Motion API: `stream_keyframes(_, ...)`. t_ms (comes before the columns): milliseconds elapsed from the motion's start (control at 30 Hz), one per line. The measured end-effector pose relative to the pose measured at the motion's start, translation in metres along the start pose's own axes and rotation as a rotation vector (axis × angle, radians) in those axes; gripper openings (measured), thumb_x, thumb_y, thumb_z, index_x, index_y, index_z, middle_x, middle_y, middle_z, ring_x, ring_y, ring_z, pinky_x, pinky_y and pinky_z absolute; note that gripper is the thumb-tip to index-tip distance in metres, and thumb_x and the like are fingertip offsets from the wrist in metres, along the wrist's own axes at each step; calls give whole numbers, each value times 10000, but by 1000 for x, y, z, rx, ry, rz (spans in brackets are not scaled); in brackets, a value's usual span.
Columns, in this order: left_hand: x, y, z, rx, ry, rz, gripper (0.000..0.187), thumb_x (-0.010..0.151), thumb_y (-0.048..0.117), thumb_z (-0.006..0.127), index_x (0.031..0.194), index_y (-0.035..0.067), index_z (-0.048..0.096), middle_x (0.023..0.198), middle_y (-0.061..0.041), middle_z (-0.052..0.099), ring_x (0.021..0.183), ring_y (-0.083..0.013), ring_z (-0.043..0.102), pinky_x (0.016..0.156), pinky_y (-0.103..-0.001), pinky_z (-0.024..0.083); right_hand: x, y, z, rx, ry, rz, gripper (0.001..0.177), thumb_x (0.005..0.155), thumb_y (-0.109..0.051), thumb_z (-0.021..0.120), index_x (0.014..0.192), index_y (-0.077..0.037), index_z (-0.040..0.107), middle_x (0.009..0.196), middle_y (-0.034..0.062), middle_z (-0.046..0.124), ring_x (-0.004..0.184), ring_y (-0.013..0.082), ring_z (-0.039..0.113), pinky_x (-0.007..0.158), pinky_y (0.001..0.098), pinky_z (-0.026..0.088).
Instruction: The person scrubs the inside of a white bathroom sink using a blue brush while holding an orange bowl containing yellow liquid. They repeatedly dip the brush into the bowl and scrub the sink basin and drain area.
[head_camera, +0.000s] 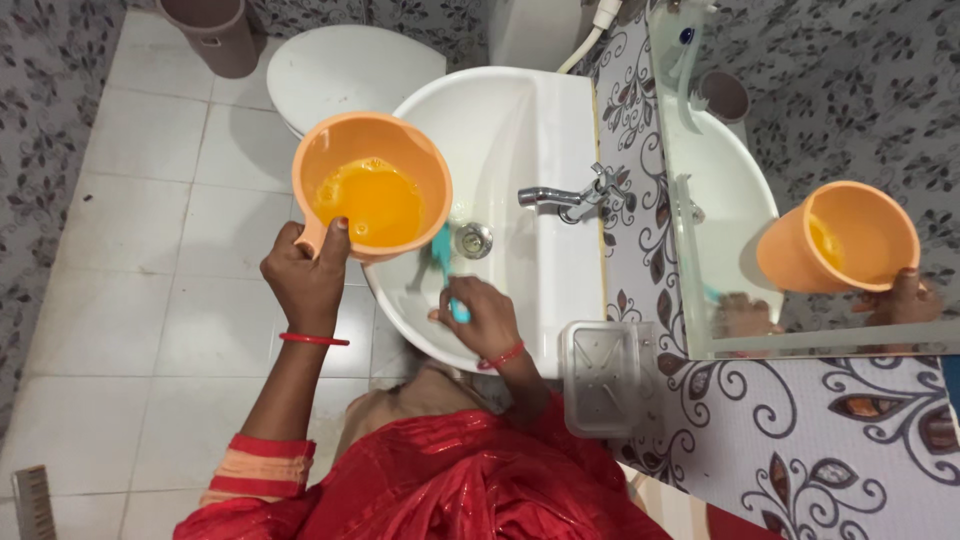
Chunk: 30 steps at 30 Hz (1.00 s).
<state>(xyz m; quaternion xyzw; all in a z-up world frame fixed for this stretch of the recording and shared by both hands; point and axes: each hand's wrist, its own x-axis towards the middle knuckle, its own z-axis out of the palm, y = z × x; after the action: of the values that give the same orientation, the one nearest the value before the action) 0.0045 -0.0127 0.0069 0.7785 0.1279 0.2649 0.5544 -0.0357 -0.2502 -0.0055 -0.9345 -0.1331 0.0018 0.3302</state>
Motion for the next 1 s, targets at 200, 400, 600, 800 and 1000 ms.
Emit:
stream_keyframes(200, -2, 2, 1, -4, 13, 17, 491, 933, 318, 831, 741, -3, 512, 535, -10, 419, 529, -64, 346, 455, -308, 314, -9, 0, 2, 150, 120, -82, 258, 768, -309, 847, 901, -127, 721, 1046, 71, 744, 1007, 269, 744, 779, 372, 582)
stream_keyframes(400, -2, -9, -3, -35, 14, 18, 521, 969, 352, 822, 758, -6, 509, 552, -15, 402, 542, -72, 343, 474, -322, 298, -8, 6, 0, 138, 115, 60, 373, 840, -314, 811, 1146, -144, 682, 1037, 47, 752, 959, 263, 743, 788, 369, 585)
stream_keyframes(600, 3, -3, -10, 36, 40, 14, 466, 919, 337, 824, 798, -8, 535, 552, -12, 385, 534, -66, 332, 441, -313, 296, 16, -3, 18, 24, 92, -126, 233, 834, -317, 823, 940, -168, 678, 1128, 65, 707, 1026, 315, 722, 741, 433, 576)
stream_keyframes(800, 1, -9, -7, -14, -32, -48, 491, 936, 290, 831, 740, -21, 506, 557, -46, 386, 545, -87, 310, 463, -333, 273, 30, 28, 29, -103, 21, 21, 215, 959, -304, 750, 1025, -145, 621, 1139, 48, 703, 919, 336, 703, 726, 470, 551)
stream_keyframes(1000, 6, -8, -9, -43, -46, -41, 426, 954, 237, 809, 749, 4, 517, 573, -11, 468, 558, -50, 373, 485, -278, 336, 48, 37, 36, 30, 29, -68, 194, 867, -211, 756, 981, -138, 618, 1068, 92, 679, 871, 372, 698, 674, 489, 553)
